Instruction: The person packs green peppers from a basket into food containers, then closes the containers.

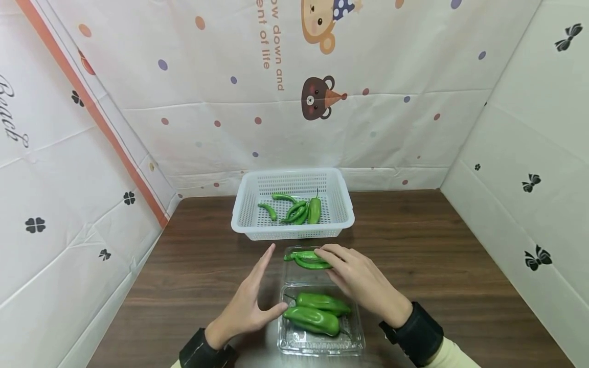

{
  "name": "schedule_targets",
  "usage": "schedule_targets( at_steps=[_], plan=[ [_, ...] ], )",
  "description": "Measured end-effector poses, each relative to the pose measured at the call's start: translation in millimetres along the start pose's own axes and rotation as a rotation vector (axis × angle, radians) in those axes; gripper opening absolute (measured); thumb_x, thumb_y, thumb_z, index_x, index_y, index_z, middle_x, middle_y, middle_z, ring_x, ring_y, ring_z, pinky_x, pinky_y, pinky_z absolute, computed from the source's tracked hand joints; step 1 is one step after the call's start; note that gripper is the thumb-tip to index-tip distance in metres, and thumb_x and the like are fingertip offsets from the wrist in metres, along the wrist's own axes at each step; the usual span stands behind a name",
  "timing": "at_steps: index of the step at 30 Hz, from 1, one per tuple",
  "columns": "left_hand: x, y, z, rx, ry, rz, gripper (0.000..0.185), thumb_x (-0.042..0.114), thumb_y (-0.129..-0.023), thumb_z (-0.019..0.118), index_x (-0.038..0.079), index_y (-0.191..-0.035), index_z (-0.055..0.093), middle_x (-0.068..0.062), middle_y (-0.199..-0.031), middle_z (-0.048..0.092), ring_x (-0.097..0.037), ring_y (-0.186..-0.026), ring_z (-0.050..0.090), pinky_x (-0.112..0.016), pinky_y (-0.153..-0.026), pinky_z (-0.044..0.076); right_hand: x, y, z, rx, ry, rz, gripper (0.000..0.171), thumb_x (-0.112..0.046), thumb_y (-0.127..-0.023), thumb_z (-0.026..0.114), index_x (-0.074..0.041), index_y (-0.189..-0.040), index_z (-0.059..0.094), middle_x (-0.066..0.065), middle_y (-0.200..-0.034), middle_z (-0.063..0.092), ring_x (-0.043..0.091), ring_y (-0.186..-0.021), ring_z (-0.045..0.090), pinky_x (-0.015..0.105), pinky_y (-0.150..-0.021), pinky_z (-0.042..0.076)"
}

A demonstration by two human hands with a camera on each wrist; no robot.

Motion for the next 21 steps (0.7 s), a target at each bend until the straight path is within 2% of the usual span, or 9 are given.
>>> schedule_targets(
  at_steps=[7,12,13,16,19,21],
  plan=[
    [-0.1,1.4,1.1,0.0,0.013,0.0,0.111,0.051,-0.089,0.075,0.006,-0.165,0.008,-0.009,-0.172,0.011,-0.034,-0.155,0.02,-0.057,-0.12,0.026,-1,4,2,0.0,-0.008,0.005,0.067,-0.002,-0.08,0.085,-0.008,-0.142,0.06,0.009,-0.132,0.063,0.022,-0.102,0.068,0.036,-0.072,0.058],
    [2.9,3.4,1.8,0.005,0.017,0.016,0.109,0.05,-0.09,0.075,0.004,-0.165,0.009,-0.01,-0.171,0.012,-0.033,-0.155,0.02,-0.053,-0.122,0.023,-3,10,2,0.002,-0.017,0.01,0.068,-0.002,-0.079,0.085,-0.008,-0.143,0.06,0.009,-0.132,0.063,0.022,-0.104,0.067,0.035,-0.073,0.057],
    [3.7,3.8,1.8,0.009,0.018,0.027,0.109,0.05,-0.09,0.074,0.003,-0.164,0.01,-0.011,-0.171,0.013,-0.033,-0.155,0.02,-0.052,-0.123,0.022,-3,11,2,0.005,-0.02,0.009,0.062,-0.006,-0.085,0.083,-0.008,-0.142,0.06,0.009,-0.132,0.063,0.022,-0.104,0.067,0.035,-0.073,0.057],
    [6.0,5.1,1.9,0.021,0.025,0.058,0.107,0.048,-0.09,0.074,0.001,-0.163,0.012,-0.015,-0.17,0.015,-0.035,-0.154,0.022,-0.05,-0.124,0.021,-5,13,2,0.02,-0.028,0.007,0.042,-0.025,-0.103,0.065,-0.008,-0.141,0.061,0.008,-0.131,0.064,0.023,-0.104,0.068,0.035,-0.073,0.057],
    [6.4,6.8,3.2,0.023,0.037,0.066,0.105,0.047,-0.091,0.074,0.002,-0.163,0.014,-0.016,-0.17,0.016,-0.035,-0.154,0.024,-0.053,-0.121,0.026,-8,15,2,0.036,-0.025,0.004,0.048,-0.037,-0.109,0.039,-0.008,-0.14,0.062,0.008,-0.129,0.064,0.023,-0.103,0.068,0.036,-0.073,0.059],
    [6.2,7.9,4.2,0.017,0.039,0.056,0.104,0.048,-0.09,0.074,0.005,-0.164,0.015,-0.015,-0.17,0.016,-0.034,-0.153,0.026,-0.055,-0.119,0.03,-9,17,2,0.036,-0.024,0.009,0.051,-0.04,-0.11,0.037,-0.008,-0.139,0.063,0.007,-0.129,0.065,0.021,-0.101,0.068,0.035,-0.073,0.059]
  ],
)
Point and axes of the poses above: each hand's wrist, its own y-axis away from the middle knuckle, its own z-axis out of the palm, x = y × z, the point moved 10 cm from there along -y, towards the middle knuckle
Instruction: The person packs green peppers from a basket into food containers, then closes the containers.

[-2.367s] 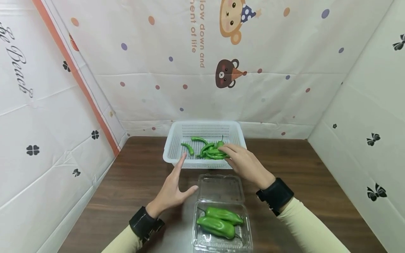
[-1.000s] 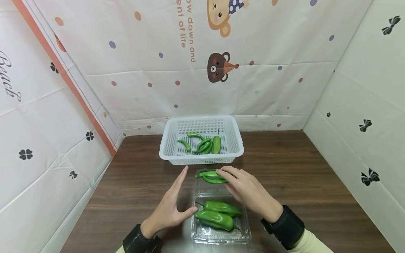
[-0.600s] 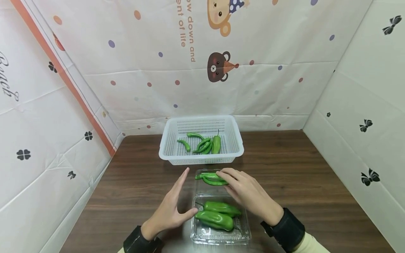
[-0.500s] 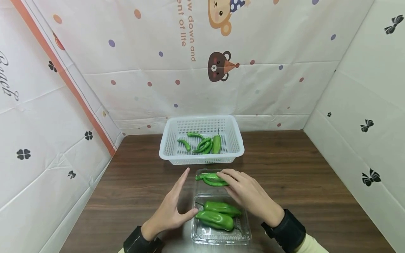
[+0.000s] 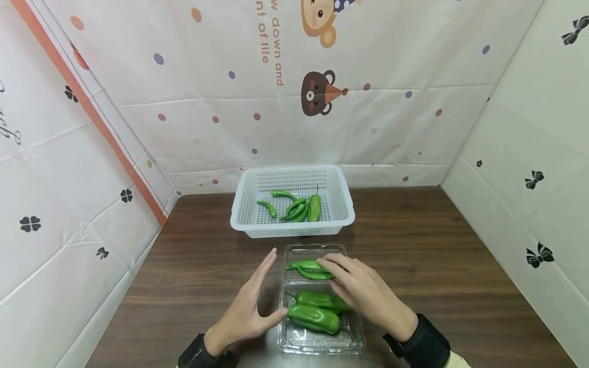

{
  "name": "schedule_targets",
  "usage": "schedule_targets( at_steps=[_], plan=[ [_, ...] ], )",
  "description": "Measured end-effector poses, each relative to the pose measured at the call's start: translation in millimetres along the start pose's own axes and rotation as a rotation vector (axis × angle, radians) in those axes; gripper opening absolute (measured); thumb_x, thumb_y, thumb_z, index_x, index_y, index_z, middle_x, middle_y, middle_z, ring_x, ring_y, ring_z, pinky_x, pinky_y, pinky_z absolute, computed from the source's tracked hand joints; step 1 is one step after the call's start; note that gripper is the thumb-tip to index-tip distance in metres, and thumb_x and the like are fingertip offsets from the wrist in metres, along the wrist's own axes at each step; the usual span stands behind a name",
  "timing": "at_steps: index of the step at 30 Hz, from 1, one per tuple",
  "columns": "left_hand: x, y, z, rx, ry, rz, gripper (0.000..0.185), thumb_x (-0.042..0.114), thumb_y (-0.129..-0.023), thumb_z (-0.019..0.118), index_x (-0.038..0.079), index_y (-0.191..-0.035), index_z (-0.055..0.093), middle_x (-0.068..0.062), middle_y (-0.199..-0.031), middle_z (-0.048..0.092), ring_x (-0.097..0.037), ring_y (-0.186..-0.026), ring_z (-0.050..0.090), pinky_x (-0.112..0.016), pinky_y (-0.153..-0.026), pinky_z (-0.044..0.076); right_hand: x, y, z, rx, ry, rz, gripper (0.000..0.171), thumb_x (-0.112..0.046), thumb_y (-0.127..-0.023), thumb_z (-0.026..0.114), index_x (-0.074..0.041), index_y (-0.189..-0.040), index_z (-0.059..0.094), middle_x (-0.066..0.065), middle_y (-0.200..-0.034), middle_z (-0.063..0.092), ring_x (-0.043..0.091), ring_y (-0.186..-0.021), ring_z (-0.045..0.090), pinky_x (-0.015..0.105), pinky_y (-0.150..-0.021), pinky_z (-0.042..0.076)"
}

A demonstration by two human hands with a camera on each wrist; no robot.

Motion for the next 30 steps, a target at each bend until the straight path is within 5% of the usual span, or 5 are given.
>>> schedule_targets(
  at_steps=[13,22,30],
  plan=[
    [-6.0,16.2,12.7,-0.052,0.026,-0.052,0.109,0.051,-0.085,0.08,0.01,-0.163,0.017,-0.011,-0.169,0.022,-0.034,-0.15,0.033,-0.058,-0.116,0.035,0,20,10,-0.068,-0.022,0.067,0.055,-0.045,-0.11,0.036,-0.007,-0.137,0.065,0.005,-0.127,0.064,0.015,-0.102,0.068,0.028,-0.078,0.056],
    [-12.2,23.0,24.9,-0.155,0.099,-0.155,0.122,0.053,-0.077,0.087,0.018,-0.165,0.011,-0.006,-0.171,0.015,-0.031,-0.153,0.026,-0.058,-0.118,0.03,-1,27,15,-0.066,-0.033,0.054,0.051,-0.042,-0.11,0.038,-0.006,-0.135,0.066,0.003,-0.125,0.066,0.015,-0.1,0.069,0.029,-0.077,0.059],
    [-11.2,27.5,36.4,-0.245,0.053,-0.143,0.131,0.052,-0.071,0.092,0.017,-0.165,0.008,-0.01,-0.171,0.011,-0.029,-0.155,0.022,-0.055,-0.119,0.03,-2,35,21,-0.09,-0.031,0.055,0.044,-0.039,-0.108,0.049,-0.007,-0.133,0.067,0.004,-0.123,0.067,0.017,-0.098,0.07,0.036,-0.076,0.061]
  ],
)
Point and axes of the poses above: each hand's wrist, its own y-axis away from the middle knuckle, its own z-axis out of the palm, x = y × z, the point moved 10 cm from there along -y, towards the middle knuckle
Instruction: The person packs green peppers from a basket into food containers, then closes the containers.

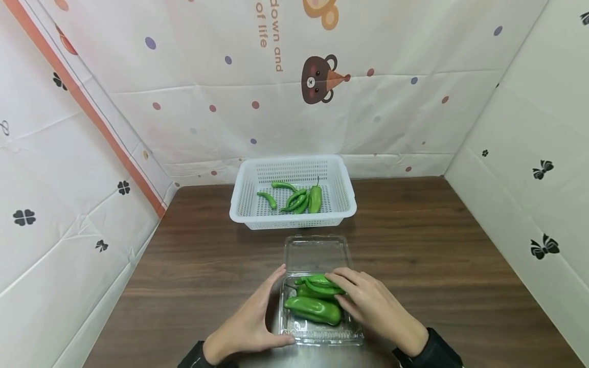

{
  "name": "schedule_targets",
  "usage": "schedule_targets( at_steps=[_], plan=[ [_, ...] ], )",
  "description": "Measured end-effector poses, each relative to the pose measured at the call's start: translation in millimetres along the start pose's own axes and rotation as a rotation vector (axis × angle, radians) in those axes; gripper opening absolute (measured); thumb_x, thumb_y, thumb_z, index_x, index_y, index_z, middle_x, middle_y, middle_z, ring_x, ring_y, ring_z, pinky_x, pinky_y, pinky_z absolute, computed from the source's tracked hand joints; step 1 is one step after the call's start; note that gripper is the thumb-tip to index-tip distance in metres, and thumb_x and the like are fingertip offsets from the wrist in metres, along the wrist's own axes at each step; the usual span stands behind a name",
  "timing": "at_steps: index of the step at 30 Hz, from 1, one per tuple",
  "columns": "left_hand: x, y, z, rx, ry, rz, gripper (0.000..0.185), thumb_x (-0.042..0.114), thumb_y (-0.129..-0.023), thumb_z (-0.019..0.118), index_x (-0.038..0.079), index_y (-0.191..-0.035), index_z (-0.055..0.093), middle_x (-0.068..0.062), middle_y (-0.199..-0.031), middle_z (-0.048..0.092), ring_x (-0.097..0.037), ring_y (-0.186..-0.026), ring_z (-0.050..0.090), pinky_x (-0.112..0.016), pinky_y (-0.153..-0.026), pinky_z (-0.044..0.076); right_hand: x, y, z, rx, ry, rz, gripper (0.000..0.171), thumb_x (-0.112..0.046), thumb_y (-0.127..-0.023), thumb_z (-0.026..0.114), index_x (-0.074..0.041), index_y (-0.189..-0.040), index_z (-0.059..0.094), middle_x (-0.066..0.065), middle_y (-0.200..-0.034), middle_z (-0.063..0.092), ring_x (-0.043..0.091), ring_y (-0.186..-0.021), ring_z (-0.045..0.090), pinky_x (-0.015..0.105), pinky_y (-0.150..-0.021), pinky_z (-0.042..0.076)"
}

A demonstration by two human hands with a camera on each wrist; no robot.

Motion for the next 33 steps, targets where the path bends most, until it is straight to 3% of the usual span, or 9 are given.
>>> schedule_targets(
  at_steps=[3,8,13,16,20,24,33],
  plan=[
    [0.1,0.3,2.6,-0.014,-0.021,0.012,0.13,0.052,-0.071,0.092,0.015,-0.165,0.01,-0.009,-0.171,0.011,-0.028,-0.155,0.021,-0.054,-0.119,0.03,2,3,3,-0.024,0.006,0.011,0.04,-0.036,-0.105,0.059,-0.009,-0.133,0.067,0.004,-0.123,0.068,0.018,-0.1,0.069,0.039,-0.078,0.061],
    [1.6,0.4,5.2,-0.021,-0.064,0.048,0.128,0.05,-0.07,0.092,0.005,-0.163,0.017,-0.01,-0.171,0.013,-0.029,-0.155,0.023,-0.053,-0.118,0.031,2,5,6,-0.039,0.013,0.016,0.038,-0.034,-0.103,0.063,-0.01,-0.132,0.068,0.002,-0.123,0.068,0.016,-0.104,0.068,0.041,-0.082,0.061],
    [3.3,0.5,4.8,-0.012,-0.099,0.077,0.128,0.048,-0.068,0.094,0.003,-0.162,0.019,-0.01,-0.17,0.017,-0.03,-0.153,0.026,-0.052,-0.118,0.033,4,6,10,-0.056,0.019,0.024,0.045,-0.022,-0.088,0.082,-0.008,-0.13,0.069,0.001,-0.121,0.068,0.017,-0.105,0.067,0.05,-0.088,0.059],
    [3.7,0.3,4.7,-0.015,-0.108,0.077,0.128,0.048,-0.069,0.094,0.004,-0.162,0.019,-0.009,-0.169,0.019,-0.029,-0.153,0.027,-0.051,-0.118,0.033,5,7,12,-0.061,0.024,0.027,0.048,-0.02,-0.084,0.084,-0.007,-0.128,0.07,0.0,-0.119,0.069,0.016,-0.105,0.067,0.052,-0.09,0.058],
    [4.3,0.3,4.2,-0.013,-0.12,0.071,0.126,0.048,-0.07,0.093,0.003,-0.162,0.02,-0.01,-0.168,0.023,-0.028,-0.153,0.029,-0.049,-0.119,0.033,7,8,16,-0.065,0.023,0.031,0.048,-0.021,-0.083,0.085,-0.007,-0.126,0.071,-0.001,-0.117,0.069,0.013,-0.1,0.064,0.042,-0.083,0.058],
    [5.1,0.6,3.8,-0.007,-0.142,0.075,0.125,0.05,-0.07,0.092,0.001,-0.161,0.021,-0.013,-0.167,0.027,-0.029,-0.151,0.031,-0.048,-0.118,0.034,9,11,21,-0.081,0.031,0.046,0.053,-0.018,-0.077,0.088,-0.008,-0.125,0.071,-0.002,-0.115,0.069,0.009,-0.092,0.056,0.031,-0.072,0.051],
    [3.4,0.0,4.4,-0.013,-0.148,0.063,0.124,0.049,-0.069,0.093,0.0,-0.16,0.023,-0.014,-0.166,0.03,-0.028,-0.152,0.03,-0.047,-0.119,0.034,13,14,27,-0.132,0.064,0.071,0.056,-0.021,-0.074,0.091,-0.008,-0.125,0.071,-0.002,-0.114,0.067,0.01,-0.094,0.053,0.033,-0.072,0.05]
  ],
)
Point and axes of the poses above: each hand's wrist, its own y-axis away from the middle knuckle, its own z-axis out of the palm, x = y × z, the point moved 10 cm from there along -y, towards the middle knuckle
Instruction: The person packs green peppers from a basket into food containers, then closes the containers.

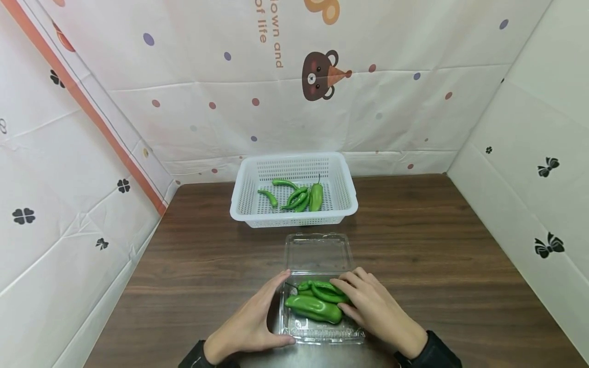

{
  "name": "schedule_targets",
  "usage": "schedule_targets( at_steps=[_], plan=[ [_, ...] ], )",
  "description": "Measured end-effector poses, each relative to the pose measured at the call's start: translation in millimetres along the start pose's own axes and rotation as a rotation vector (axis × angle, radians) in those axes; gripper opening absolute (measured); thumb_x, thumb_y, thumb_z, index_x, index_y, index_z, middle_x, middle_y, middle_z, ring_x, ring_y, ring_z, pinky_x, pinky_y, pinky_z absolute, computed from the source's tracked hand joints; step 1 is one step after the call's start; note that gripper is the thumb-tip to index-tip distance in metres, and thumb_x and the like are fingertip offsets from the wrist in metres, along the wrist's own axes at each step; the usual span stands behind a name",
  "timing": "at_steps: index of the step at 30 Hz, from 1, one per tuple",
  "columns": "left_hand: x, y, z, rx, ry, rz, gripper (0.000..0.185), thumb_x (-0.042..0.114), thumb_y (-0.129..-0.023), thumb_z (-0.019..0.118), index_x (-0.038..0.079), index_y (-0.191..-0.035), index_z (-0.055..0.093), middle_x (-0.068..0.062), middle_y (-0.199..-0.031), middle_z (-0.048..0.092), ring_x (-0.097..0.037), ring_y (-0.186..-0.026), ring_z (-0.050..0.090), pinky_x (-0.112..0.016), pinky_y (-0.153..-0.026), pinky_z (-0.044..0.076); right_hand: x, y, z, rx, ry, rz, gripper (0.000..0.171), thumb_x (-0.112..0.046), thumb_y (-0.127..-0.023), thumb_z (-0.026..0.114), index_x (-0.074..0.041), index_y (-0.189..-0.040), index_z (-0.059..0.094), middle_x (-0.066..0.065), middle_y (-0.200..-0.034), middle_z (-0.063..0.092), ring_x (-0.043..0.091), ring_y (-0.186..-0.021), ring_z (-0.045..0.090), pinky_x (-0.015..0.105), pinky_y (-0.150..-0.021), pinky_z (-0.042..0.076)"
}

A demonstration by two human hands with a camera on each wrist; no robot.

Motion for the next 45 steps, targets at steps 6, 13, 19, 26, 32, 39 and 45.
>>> schedule_targets(
  at_steps=[6,13,19,26,32,39,45],
  plan=[
    [0.7,0.0,-0.9,0.002,-0.01,0.006,0.124,0.049,-0.07,0.093,0.0,-0.16,0.024,-0.017,-0.165,0.031,-0.03,-0.152,0.031,-0.048,-0.119,0.034,1,0,1,-0.02,-0.008,-0.003,0.057,-0.022,-0.076,0.09,-0.008,-0.128,0.07,-0.002,-0.115,0.066,0.01,-0.096,0.054,0.034,-0.074,0.052],
    [0.4,0.7,-1.5,0.001,-0.012,0.007,0.123,0.051,-0.071,0.092,0.001,-0.16,0.024,-0.016,-0.165,0.03,-0.031,-0.151,0.031,-0.049,-0.118,0.034,1,0,1,-0.013,-0.009,-0.009,0.057,-0.022,-0.076,0.091,-0.008,-0.128,0.07,-0.003,-0.114,0.067,0.01,-0.097,0.054,0.033,-0.074,0.052],
    [-1.8,1.7,-0.4,-0.018,0.011,-0.019,0.123,0.051,-0.071,0.091,0.004,-0.162,0.022,-0.016,-0.166,0.028,-0.031,-0.153,0.029,-0.049,-0.119,0.033,0,-1,0,-0.017,-0.005,-0.015,0.058,-0.022,-0.076,0.09,-0.008,-0.128,0.07,-0.003,-0.114,0.067,0.01,-0.097,0.054,0.034,-0.075,0.052],
    [-4.7,2.2,-3.8,-0.032,0.064,-0.063,0.115,0.06,-0.08,0.081,0.013,-0.164,0.019,-0.01,-0.169,0.022,-0.026,-0.154,0.024,-0.052,-0.119,0.032,0,-2,-2,-0.038,-0.014,-0.031,0.057,-0.025,-0.08,0.088,-0.008,-0.13,0.068,-0.003,-0.115,0.066,0.011,-0.1,0.056,0.034,-0.077,0.054],
    [-9.3,-3.2,-20.3,0.021,0.063,-0.072,0.109,0.059,-0.085,0.078,0.017,-0.165,0.017,-0.005,-0.17,0.019,-0.026,-0.154,0.025,-0.054,-0.119,0.033,-1,-7,-12,-0.017,-0.03,-0.056,0.052,-0.032,-0.086,0.083,-0.009,-0.131,0.068,-0.004,-0.114,0.066,0.01,-0.099,0.059,0.034,-0.078,0.055],
    [-16.2,-11.3,-45.5,0.139,-0.024,-0.058,0.108,0.052,-0.085,0.081,0.011,-0.164,0.019,-0.011,-0.168,0.025,-0.029,-0.152,0.03,-0.052,-0.117,0.035,-5,-30,-29,0.009,-0.001,-0.12,0.043,-0.034,-0.093,0.076,-0.012,-0.13,0.069,-0.005,-0.106,0.066,0.01,-0.093,0.062,0.031,-0.081,0.055],
    [-24.7,-20.9,-63.3,0.227,-0.053,-0.061,0.102,0.047,-0.087,0.081,0.01,-0.163,0.023,-0.011,-0.165,0.031,-0.027,-0.15,0.034,-0.048,-0.118,0.035,-6,-64,-46,0.03,-0.019,-0.209,0.035,-0.029,-0.093,0.076,-0.012,-0.124,0.072,-0.002,-0.103,0.068,0.012,-0.09,0.064,0.035,-0.082,0.057]
  ],
)
Point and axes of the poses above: each hand's wrist, its own y-axis away from the middle knuckle, its own z-axis out of the palm, x = y × z, the point moved 10 cm from there along -y, towards the middle knuckle
